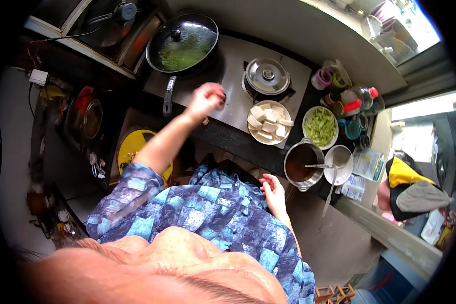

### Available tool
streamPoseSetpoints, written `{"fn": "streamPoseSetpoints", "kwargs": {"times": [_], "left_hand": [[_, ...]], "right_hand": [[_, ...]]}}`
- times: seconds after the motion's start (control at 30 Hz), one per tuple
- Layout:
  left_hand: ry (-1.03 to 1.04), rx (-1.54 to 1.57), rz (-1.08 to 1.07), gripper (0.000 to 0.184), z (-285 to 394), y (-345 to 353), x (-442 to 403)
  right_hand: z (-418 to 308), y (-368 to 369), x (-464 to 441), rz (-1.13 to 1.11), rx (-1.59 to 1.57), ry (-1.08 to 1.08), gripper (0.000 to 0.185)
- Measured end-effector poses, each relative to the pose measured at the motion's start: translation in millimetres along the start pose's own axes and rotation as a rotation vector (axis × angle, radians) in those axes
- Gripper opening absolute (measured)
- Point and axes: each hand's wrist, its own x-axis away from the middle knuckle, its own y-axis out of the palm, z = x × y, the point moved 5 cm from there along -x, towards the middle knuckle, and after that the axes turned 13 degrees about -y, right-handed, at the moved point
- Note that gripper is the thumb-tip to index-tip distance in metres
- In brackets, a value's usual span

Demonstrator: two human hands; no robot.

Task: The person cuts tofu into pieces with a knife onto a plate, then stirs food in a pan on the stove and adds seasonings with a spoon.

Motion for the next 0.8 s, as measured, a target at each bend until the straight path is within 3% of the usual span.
{"fn": "streamPoseSetpoints", "kwargs": {"times": [0.07,0.13,0.27,0.37,0.53,0.67,0.8], "left_hand": [[0.355,-0.289,0.406,0.016,72,-72,-32],[0.414,-0.740,0.719,0.021,102,-149,-77],[-0.177,-1.235,0.845,0.045,114,-209,-145],[-0.386,-1.299,0.676,0.059,118,-206,-175],[-0.427,-1.383,0.560,0.053,134,-208,-190],[-0.249,-1.457,0.515,0.049,162,-192,-191],[0.075,-1.603,0.420,0.046,185,-159,-213]], "right_hand": [[-11,5,-12,-0.025,0.060,-0.043,0.028],[-17,10,-23,-0.023,0.115,-0.080,0.028],[-30,28,-34,0.058,0.130,-0.100,0.028],[-48,35,-34,0.138,0.138,-0.090,0.028],[-49,38,-33,0.197,0.115,-0.109,0.028],[-44,39,-45,0.167,0.098,-0.116,0.029],[-52,33,-69,0.134,0.131,-0.207,0.028]]}}
